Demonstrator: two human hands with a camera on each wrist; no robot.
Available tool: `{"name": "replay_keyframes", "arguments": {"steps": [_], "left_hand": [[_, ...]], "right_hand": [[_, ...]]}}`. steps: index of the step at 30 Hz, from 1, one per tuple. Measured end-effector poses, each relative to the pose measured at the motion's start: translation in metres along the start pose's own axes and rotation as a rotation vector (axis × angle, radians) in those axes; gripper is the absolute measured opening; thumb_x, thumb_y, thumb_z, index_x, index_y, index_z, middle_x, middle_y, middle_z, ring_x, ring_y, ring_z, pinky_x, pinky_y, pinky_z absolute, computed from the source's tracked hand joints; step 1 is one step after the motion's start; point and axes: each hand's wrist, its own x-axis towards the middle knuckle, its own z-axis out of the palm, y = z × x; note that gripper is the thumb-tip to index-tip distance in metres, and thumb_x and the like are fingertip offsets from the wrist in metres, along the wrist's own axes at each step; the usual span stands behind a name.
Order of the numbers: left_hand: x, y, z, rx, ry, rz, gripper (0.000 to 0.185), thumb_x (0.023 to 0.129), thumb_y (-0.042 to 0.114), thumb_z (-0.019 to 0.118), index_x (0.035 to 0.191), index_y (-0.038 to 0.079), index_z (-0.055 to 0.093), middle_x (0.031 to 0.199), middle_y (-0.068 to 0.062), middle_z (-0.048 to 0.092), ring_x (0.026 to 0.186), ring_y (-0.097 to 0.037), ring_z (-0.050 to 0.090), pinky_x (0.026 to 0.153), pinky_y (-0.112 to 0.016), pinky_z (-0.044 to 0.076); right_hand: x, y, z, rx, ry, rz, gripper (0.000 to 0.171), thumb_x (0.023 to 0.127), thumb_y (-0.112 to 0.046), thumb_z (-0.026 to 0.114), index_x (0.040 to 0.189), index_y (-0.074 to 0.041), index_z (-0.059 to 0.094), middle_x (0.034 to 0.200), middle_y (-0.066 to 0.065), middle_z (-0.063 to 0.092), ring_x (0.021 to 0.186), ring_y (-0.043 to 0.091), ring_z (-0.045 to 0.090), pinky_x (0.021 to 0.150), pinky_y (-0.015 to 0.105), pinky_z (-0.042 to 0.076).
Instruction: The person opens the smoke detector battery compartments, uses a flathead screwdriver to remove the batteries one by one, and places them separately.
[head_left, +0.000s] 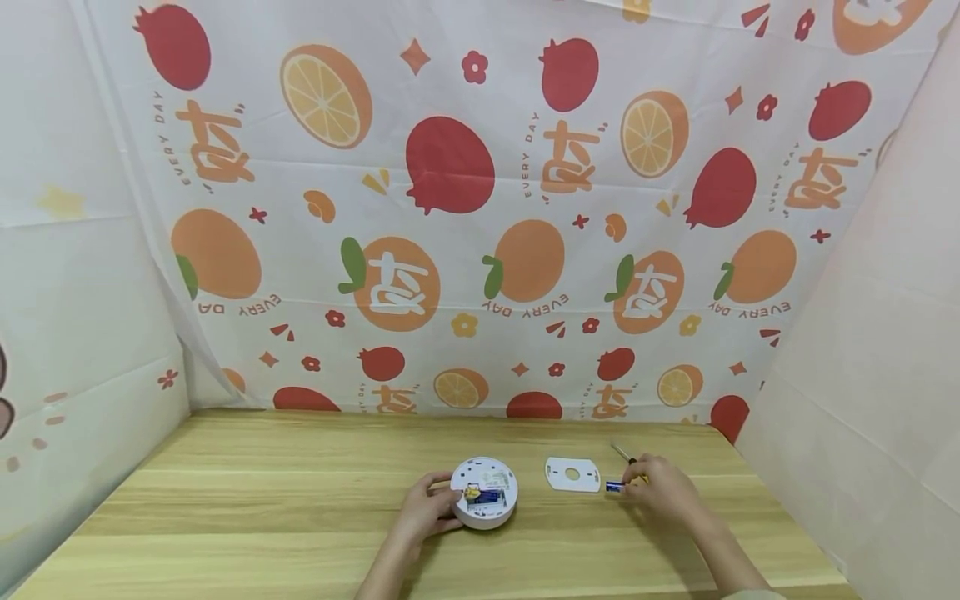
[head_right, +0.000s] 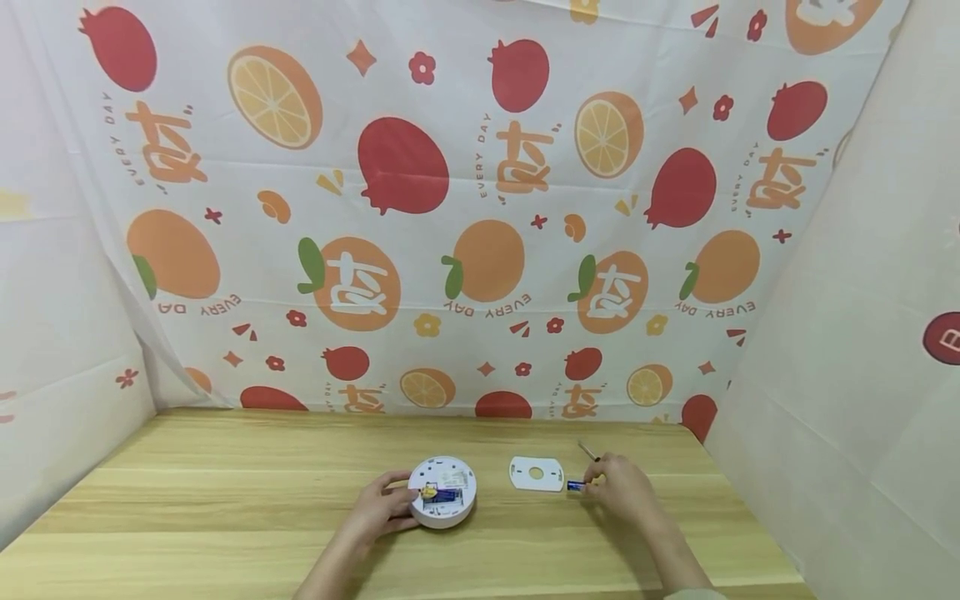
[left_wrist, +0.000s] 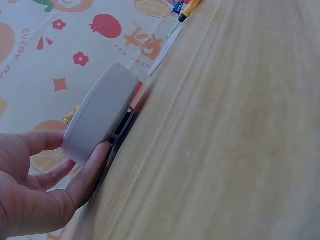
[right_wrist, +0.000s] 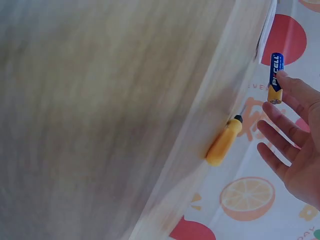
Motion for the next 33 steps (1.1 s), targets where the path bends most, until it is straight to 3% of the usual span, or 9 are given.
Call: {"name": "replay_keyframes", "arguments": {"steps": [11, 21, 33], "left_hand": [[-0.001, -0.001, 0.002, 0.007, 0.003, 0.006, 0.05, 0.084, -0.001, 0.054, 0.126, -0.018, 0.032, 0.104, -0.027, 0.054, 0.074, -0.021, 0.06, 0.068, -0.038, 0.056], [-0.001, -0.002, 0.001, 0.018, 0.006, 0.001, 0.051, 0.085, 0.0, 0.054, 0.127, -0.018, 0.031, 0.105, -0.028, 0.053, 0.076, -0.021, 0.06, 0.068, -0.037, 0.056], [-0.001, -0.002, 0.001, 0.012, 0.01, 0.001, 0.05, 0.085, -0.001, 0.053, 0.127, -0.017, 0.031, 0.106, -0.029, 0.052, 0.075, -0.021, 0.06, 0.069, -0.038, 0.056]], "right_hand": [[0.002, 0.007, 0.008, -0.06, 0.022, -0.063, 0.008, 0.072, -0.013, 0.076, 0.072, -0.016, 0.068, 0.077, -0.006, 0.053, 0.071, 0.015, 0.052, 0.06, 0.034, 0.047], [0.003, 0.007, 0.012, -0.102, 0.003, -0.036, 0.012, 0.07, -0.016, 0.078, 0.07, -0.02, 0.066, 0.075, -0.006, 0.052, 0.069, 0.013, 0.049, 0.059, 0.034, 0.046], [0.006, 0.01, 0.016, -0.124, 0.002, -0.082, 0.009, 0.07, -0.016, 0.077, 0.071, -0.018, 0.068, 0.073, -0.01, 0.05, 0.065, 0.01, 0.047, 0.053, 0.028, 0.043]]}}
